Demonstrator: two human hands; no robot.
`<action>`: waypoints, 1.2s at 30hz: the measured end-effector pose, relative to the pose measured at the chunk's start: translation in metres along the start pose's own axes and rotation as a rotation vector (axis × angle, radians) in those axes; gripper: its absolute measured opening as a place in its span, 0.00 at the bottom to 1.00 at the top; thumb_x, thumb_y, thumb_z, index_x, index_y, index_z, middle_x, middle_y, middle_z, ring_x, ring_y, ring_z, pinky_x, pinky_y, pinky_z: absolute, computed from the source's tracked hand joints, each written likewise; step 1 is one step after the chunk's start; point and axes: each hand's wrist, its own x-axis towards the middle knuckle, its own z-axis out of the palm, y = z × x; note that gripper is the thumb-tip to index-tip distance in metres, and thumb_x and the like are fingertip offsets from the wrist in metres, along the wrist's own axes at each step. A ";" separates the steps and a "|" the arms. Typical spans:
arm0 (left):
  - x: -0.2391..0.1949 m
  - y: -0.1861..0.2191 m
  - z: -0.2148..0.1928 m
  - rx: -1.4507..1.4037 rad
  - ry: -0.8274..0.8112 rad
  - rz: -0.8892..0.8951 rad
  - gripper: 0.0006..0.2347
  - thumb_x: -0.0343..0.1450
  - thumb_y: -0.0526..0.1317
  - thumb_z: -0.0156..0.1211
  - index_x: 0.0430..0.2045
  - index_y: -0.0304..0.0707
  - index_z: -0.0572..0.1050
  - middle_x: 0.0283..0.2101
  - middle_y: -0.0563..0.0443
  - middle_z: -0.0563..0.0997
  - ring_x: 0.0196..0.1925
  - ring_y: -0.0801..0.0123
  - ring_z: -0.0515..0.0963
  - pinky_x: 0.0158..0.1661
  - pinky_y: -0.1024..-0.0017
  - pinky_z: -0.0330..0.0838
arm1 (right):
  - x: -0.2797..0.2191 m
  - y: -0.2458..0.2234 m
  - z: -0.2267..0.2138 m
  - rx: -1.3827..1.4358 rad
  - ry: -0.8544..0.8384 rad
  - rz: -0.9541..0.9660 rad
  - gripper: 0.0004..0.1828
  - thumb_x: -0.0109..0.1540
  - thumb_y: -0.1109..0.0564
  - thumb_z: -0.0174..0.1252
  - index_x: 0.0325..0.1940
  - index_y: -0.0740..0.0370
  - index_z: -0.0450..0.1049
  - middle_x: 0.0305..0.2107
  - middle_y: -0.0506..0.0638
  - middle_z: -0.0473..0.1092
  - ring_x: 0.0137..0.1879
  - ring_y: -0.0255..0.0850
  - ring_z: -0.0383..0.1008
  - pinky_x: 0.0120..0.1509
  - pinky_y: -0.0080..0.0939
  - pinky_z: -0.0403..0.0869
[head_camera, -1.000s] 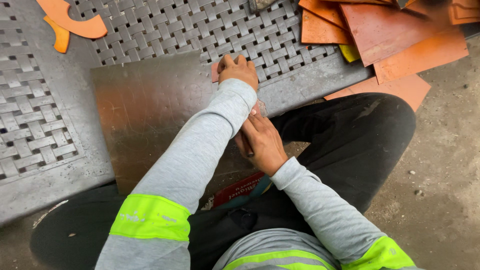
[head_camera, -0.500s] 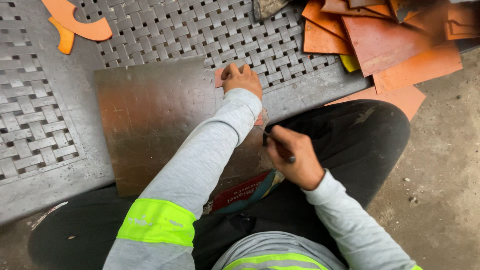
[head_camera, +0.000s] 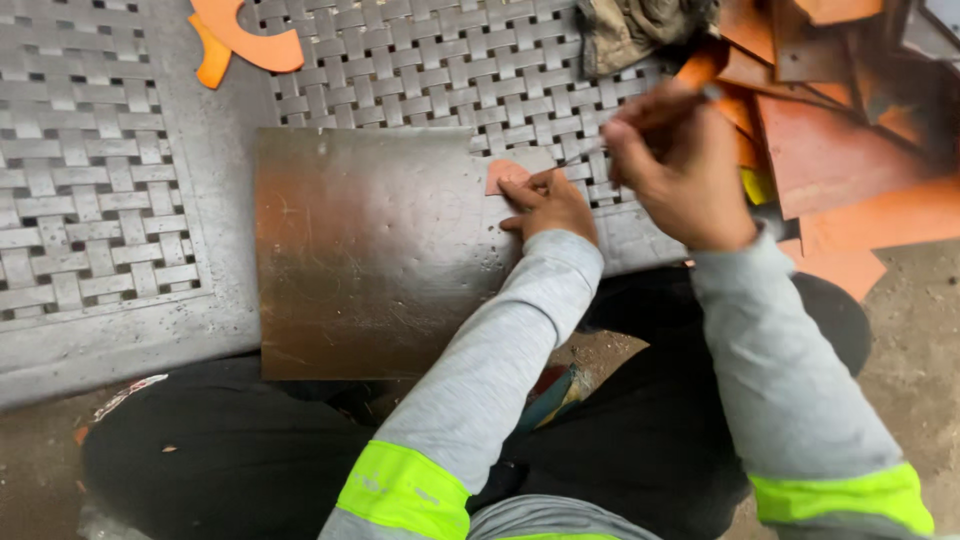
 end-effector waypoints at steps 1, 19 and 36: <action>0.001 0.001 -0.001 -0.191 0.030 -0.074 0.21 0.75 0.36 0.50 0.63 0.20 0.65 0.64 0.25 0.61 0.63 0.14 0.59 0.52 0.24 0.65 | 0.017 0.005 0.012 -0.021 -0.080 -0.014 0.08 0.70 0.60 0.61 0.43 0.69 0.72 0.28 0.46 0.72 0.31 0.30 0.72 0.35 0.32 0.72; 0.003 0.001 0.008 -0.559 0.127 -0.158 0.26 0.74 0.42 0.48 0.66 0.25 0.57 0.69 0.30 0.57 0.67 0.11 0.53 0.58 0.20 0.53 | 0.094 0.061 0.086 -0.454 -0.388 -0.093 0.21 0.67 0.45 0.64 0.40 0.70 0.75 0.24 0.54 0.73 0.29 0.39 0.72 0.33 0.42 0.72; 0.005 0.000 0.007 -0.686 0.117 -0.159 0.19 0.69 0.40 0.50 0.57 0.40 0.68 0.57 0.34 0.68 0.68 0.14 0.57 0.44 0.13 0.67 | 0.109 0.041 0.090 -0.520 -0.512 -0.117 0.14 0.66 0.51 0.63 0.40 0.68 0.76 0.20 0.54 0.73 0.23 0.43 0.71 0.30 0.45 0.70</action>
